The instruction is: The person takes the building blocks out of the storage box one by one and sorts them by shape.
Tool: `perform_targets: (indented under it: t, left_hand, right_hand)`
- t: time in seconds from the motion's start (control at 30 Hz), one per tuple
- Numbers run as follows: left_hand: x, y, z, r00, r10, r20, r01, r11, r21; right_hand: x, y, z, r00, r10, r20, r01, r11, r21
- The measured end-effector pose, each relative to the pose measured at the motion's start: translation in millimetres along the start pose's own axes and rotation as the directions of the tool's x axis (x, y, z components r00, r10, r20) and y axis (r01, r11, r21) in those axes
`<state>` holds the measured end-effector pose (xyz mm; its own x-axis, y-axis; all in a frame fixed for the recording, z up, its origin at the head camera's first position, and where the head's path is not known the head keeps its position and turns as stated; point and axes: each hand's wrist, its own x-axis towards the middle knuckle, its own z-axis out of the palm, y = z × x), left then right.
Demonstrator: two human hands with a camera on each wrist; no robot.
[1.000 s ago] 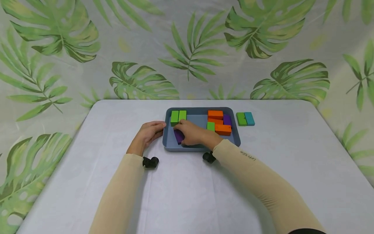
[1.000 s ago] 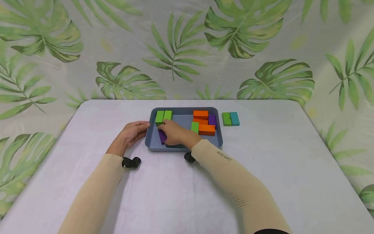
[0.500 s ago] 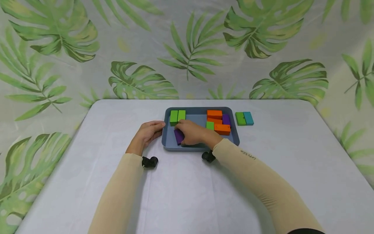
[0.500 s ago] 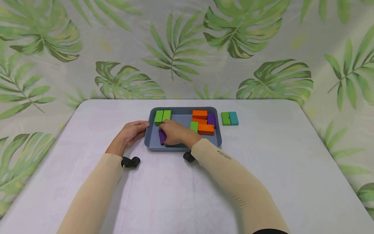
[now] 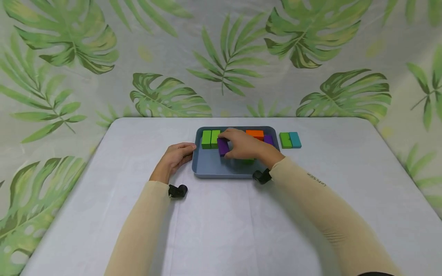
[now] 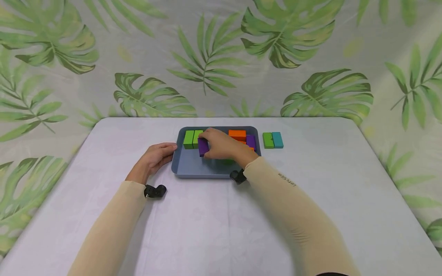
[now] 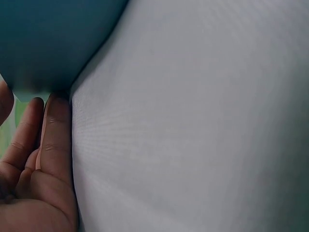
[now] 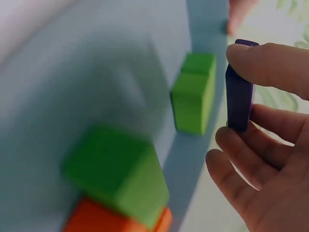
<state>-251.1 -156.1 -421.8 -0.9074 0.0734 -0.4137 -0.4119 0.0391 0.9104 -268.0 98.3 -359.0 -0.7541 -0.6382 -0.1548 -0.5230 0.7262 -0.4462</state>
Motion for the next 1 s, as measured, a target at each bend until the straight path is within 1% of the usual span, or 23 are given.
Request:
perform_targets:
  t: [0.13, 0.27, 0.5, 0.73, 0.87, 1.0]
  left_hand:
    - [-3.0, 0.7, -0.6, 1.0, 0.01, 0.0, -0.01, 1.0, 0.013]
    - [-4.5, 0.7, -3.9, 1.0, -0.004, -0.007, 0.004, 1.0, 0.009]
    - [-2.6, 2.3, -3.7, 1.0, -0.019, -0.01, 0.019, 1.0, -0.001]
    - [1.0, 0.6, 1.6, 1.0, -0.006, -0.002, 0.007, 1.0, 0.014]
    - [1.7, -1.1, 3.5, 1.0, -0.014, 0.002, 0.014, 1.0, 0.018]
    - [0.0, 0.4, 4.3, 1.0, -0.02, -0.001, 0.02, 1.0, 0.018]
  right_hand:
    - [-17.3, 9.6, -20.7, 0.999, 0.006, -0.041, -0.005, 1.0, 0.02]
    - [-33.6, 22.2, -37.6, 0.996, 0.024, -0.087, -0.021, 0.999, 0.036]
    - [-60.3, 50.3, -60.5, 0.986, 0.108, -0.125, -0.104, 0.994, 0.036]
    - [-92.4, 83.6, -75.4, 0.968, 0.165, -0.189, -0.159, 0.986, 0.044]
    - [-109.4, 98.7, -79.6, 0.963, 0.19, -0.191, -0.189, 0.982, 0.026]
    - [-124.3, 113.5, -82.6, 0.955, 0.214, -0.206, -0.214, 0.977, 0.02]
